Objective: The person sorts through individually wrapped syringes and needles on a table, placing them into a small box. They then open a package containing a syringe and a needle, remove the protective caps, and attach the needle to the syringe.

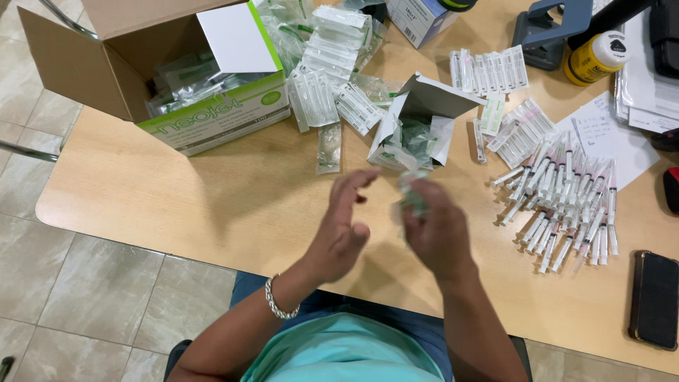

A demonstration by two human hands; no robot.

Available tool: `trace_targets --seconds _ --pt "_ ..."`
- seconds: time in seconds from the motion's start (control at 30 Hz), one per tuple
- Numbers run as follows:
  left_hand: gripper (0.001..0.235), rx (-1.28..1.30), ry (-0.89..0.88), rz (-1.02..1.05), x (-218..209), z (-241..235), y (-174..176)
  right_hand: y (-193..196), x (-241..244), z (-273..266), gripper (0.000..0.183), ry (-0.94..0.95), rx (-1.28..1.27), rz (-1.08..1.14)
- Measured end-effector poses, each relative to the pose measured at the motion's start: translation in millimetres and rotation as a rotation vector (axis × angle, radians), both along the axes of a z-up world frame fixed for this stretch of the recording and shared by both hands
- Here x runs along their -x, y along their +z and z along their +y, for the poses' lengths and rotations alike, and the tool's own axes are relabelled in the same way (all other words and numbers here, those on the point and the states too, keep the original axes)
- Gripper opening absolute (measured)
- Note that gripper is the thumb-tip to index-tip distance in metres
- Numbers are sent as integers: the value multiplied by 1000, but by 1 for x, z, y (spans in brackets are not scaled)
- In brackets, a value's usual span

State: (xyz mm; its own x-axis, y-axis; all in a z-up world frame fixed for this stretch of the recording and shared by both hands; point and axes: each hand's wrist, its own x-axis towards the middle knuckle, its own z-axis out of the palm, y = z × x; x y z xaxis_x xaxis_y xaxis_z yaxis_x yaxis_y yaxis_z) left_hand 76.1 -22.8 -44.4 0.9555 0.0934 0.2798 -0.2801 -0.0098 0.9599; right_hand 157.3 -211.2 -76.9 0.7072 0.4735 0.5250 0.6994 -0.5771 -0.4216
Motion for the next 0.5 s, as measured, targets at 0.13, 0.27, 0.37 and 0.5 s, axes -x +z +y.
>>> trace_targets --seconds 0.13,0.27,0.37,0.5 --pt "68 -391 217 -153 -42 18 -13 42 -35 34 33 83 -399 -177" --pt "24 -895 353 -538 -89 16 -22 61 -82 54 44 180 -592 -225" --pt "17 -1154 397 -689 -104 10 -27 24 -118 56 51 161 -562 -234" --pt "10 -1140 498 -763 -122 0 -58 16 -114 58 36 -50 -191 -187"
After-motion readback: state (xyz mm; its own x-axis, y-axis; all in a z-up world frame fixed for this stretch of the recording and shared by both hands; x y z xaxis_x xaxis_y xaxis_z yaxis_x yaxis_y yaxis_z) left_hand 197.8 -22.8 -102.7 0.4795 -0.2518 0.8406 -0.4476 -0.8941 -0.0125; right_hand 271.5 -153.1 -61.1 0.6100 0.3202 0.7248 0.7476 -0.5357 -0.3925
